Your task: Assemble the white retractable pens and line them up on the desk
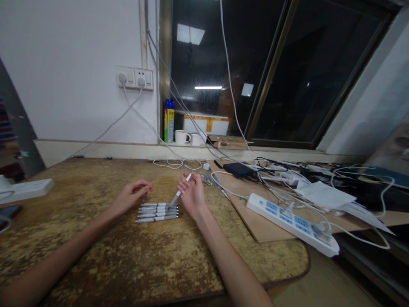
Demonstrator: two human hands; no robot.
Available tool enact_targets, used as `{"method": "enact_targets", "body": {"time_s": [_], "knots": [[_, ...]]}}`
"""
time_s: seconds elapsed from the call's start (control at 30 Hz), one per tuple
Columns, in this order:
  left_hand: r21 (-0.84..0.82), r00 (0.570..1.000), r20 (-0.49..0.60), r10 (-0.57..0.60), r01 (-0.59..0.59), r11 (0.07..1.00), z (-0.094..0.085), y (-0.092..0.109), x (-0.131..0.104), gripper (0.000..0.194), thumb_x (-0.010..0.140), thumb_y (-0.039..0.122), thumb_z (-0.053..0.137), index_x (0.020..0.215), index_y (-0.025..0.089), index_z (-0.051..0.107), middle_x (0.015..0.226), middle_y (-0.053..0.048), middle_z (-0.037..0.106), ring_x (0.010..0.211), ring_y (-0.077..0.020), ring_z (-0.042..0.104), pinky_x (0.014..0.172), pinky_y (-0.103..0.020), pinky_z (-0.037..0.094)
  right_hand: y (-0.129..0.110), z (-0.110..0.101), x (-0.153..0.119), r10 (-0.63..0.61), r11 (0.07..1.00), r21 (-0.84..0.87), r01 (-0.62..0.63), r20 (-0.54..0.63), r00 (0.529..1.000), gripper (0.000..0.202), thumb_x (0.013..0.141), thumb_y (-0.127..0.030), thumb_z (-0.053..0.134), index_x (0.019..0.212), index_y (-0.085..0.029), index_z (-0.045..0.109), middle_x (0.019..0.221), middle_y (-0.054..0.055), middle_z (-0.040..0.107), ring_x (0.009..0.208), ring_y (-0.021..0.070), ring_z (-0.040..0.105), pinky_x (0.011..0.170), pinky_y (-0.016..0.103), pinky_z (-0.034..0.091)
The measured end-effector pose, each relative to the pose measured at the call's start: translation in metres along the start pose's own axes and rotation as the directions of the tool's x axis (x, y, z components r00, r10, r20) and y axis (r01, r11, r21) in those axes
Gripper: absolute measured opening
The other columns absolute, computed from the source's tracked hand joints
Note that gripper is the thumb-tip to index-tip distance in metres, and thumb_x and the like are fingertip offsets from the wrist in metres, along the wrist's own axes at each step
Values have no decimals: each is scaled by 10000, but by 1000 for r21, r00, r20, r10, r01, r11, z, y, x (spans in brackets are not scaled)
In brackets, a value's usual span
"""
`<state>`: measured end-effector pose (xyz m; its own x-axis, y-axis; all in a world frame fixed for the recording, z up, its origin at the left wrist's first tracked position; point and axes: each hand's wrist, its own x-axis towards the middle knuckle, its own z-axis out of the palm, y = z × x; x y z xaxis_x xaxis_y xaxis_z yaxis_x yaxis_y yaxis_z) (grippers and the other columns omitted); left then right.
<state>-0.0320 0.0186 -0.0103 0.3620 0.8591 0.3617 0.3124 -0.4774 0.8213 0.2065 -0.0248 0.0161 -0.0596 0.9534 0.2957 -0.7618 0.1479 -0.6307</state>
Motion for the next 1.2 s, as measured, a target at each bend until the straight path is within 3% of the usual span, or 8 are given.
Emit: {"method": "enact_targets", "body": {"time_s": [0.17,0.4,0.57,1.0,1.2], "knots": [[111,999,-24,36,-33,993,0,2,-3,358,895,498,547,926,182,712,946,-66,729,825,-209,651,721,-287,494,-4,-1,0,-22,999,-35,21,-35,999,173,906,-350,496,778,-235,477,624,-57,205,508,135,225,475,225,352],[141,998,-31,46,-41,989,1,5,-4,346,888,502,561,899,194,718,936,-64,742,853,-224,666,773,-302,499,-8,-1,-1,-54,996,-72,49,-65,996,214,917,-425,477,816,-243,524,638,-51,226,525,148,256,498,253,370],[154,999,-13,53,-50,987,0,5,-4,347,888,502,563,906,193,720,941,-71,745,887,-237,670,797,-312,496,-9,-3,-1,-72,997,-27,71,-60,996,147,901,-344,480,821,-237,541,638,-46,244,530,144,268,513,248,370],[152,999,-1,46,-45,987,3,10,-8,352,895,495,540,902,190,717,915,-66,742,857,-228,661,763,-302,496,-11,-5,0,-128,992,-24,126,-80,989,157,903,-390,505,886,-248,569,630,-50,259,530,133,310,522,241,381],[169,998,12,58,-59,984,4,11,-9,334,918,462,520,907,190,713,909,-57,736,854,-217,661,760,-288,484,-12,-6,1,-139,989,40,144,-101,985,107,891,-314,499,909,-249,583,621,-53,266,521,133,298,508,235,368]]}}
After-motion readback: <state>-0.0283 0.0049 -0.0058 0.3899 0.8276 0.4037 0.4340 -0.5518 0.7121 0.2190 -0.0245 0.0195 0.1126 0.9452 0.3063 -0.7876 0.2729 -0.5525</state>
